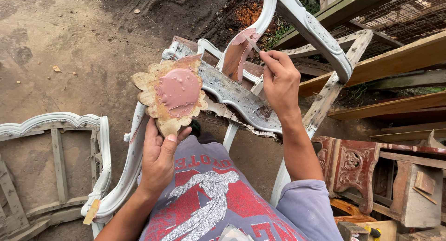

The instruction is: The person repairs a white wooden chair frame by inserting a small wooden block into a leg joint and tapping it with a hammer. They then scrape the chair seat with a knife and apply pink filler paste to the seat using a putty knife.

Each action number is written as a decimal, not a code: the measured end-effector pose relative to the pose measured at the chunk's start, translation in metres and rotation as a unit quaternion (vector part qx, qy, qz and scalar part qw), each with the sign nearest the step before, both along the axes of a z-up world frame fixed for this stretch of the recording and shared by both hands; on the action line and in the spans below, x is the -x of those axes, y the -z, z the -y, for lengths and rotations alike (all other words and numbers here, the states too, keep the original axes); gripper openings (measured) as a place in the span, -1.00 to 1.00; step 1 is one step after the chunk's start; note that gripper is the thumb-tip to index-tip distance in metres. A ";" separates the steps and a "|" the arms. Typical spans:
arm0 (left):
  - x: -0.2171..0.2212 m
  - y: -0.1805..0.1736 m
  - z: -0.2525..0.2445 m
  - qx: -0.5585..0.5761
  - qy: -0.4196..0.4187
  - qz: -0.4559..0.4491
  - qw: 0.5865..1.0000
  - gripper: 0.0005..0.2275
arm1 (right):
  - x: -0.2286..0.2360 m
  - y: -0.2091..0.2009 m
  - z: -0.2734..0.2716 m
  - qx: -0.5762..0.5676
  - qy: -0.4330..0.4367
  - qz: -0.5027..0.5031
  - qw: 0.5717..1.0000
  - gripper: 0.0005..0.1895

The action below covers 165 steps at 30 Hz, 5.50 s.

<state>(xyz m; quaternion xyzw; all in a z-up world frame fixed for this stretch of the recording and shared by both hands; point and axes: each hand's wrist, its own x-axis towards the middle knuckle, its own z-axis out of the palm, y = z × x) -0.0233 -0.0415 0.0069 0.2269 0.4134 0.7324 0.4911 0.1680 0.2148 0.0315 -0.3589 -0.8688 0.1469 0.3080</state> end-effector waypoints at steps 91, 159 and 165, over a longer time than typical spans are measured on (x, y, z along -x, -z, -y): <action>-0.009 0.022 -0.015 -0.052 -0.008 0.094 0.994 -0.43 | 0.017 -0.022 0.086 0.151 -0.222 0.030 0.963 -0.63; -0.001 0.011 -0.002 -0.011 -0.024 0.017 0.999 -0.46 | -0.011 -0.008 -0.012 0.062 -0.137 0.053 0.987 -0.66; -0.001 0.011 -0.004 -0.014 -0.018 0.018 1.000 -0.47 | -0.017 -0.011 0.007 0.050 -0.171 0.089 0.980 -0.66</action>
